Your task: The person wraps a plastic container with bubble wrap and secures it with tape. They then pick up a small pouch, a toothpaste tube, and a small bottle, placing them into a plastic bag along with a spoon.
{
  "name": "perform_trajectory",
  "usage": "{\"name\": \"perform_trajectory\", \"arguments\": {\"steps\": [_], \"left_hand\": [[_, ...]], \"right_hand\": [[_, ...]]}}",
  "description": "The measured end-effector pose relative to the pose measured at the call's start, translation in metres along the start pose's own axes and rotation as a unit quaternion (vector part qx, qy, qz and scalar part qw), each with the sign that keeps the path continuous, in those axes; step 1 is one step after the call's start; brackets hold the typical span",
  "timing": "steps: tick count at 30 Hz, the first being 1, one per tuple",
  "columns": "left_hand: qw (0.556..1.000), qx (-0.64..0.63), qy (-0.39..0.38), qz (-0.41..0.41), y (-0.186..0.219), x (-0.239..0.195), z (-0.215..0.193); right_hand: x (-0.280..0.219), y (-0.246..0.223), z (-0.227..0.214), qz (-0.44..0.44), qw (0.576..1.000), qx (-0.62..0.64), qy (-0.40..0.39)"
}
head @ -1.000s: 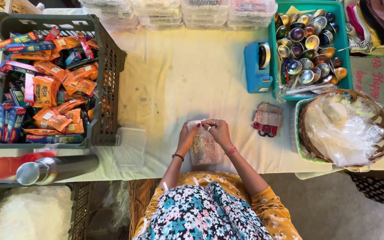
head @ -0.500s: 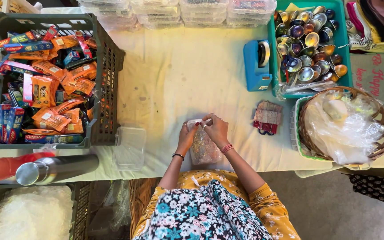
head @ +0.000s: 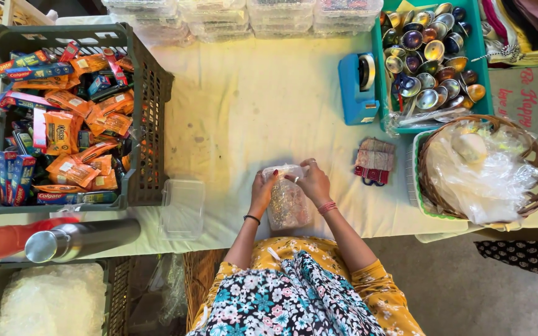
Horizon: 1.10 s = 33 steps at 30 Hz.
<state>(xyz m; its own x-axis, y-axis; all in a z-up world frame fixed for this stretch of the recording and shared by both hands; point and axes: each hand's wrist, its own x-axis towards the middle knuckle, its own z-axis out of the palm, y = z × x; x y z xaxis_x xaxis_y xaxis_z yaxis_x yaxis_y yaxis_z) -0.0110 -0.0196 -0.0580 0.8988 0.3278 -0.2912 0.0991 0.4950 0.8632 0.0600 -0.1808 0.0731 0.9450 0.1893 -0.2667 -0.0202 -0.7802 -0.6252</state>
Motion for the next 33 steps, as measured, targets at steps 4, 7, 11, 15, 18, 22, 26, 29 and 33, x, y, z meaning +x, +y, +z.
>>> {"name": "perform_trajectory", "arguments": {"steps": [4,7,11,15,18,22,26,29,33], "left_hand": [[0.999,0.036,0.015,-0.018,0.011,-0.003,0.002],[0.999,0.014,0.017,-0.024,0.025,-0.004,0.005],[0.997,0.016,0.074,0.028,0.044,-0.004,0.013],[0.984,0.07,0.045,0.156,0.132,-0.039,0.065],[0.9,0.302,0.03,0.312,0.158,-0.054,0.084],[0.748,0.55,-0.062,0.367,0.131,-0.062,0.075],[0.748,0.554,-0.193,0.31,0.106,-0.069,0.065],[0.755,0.532,-0.197,0.329,0.098,-0.065,0.059],[0.784,0.536,0.005,0.314,0.098,-0.053,0.037]], "right_hand": [[0.027,0.081,0.042,0.024,0.967,0.24,-0.087],[0.011,0.057,0.015,0.089,0.943,0.29,-0.139],[0.024,0.084,0.033,0.065,0.934,0.333,-0.107],[0.019,0.061,0.023,0.072,0.908,0.406,-0.073],[0.015,0.038,0.007,0.094,0.833,0.535,-0.107],[0.013,0.04,0.004,0.084,0.756,0.625,-0.174],[0.019,0.067,0.029,0.121,0.853,0.497,-0.102],[0.025,0.07,0.031,0.172,0.832,0.525,-0.05],[0.015,0.055,0.019,-0.024,0.964,0.246,0.097]]}}
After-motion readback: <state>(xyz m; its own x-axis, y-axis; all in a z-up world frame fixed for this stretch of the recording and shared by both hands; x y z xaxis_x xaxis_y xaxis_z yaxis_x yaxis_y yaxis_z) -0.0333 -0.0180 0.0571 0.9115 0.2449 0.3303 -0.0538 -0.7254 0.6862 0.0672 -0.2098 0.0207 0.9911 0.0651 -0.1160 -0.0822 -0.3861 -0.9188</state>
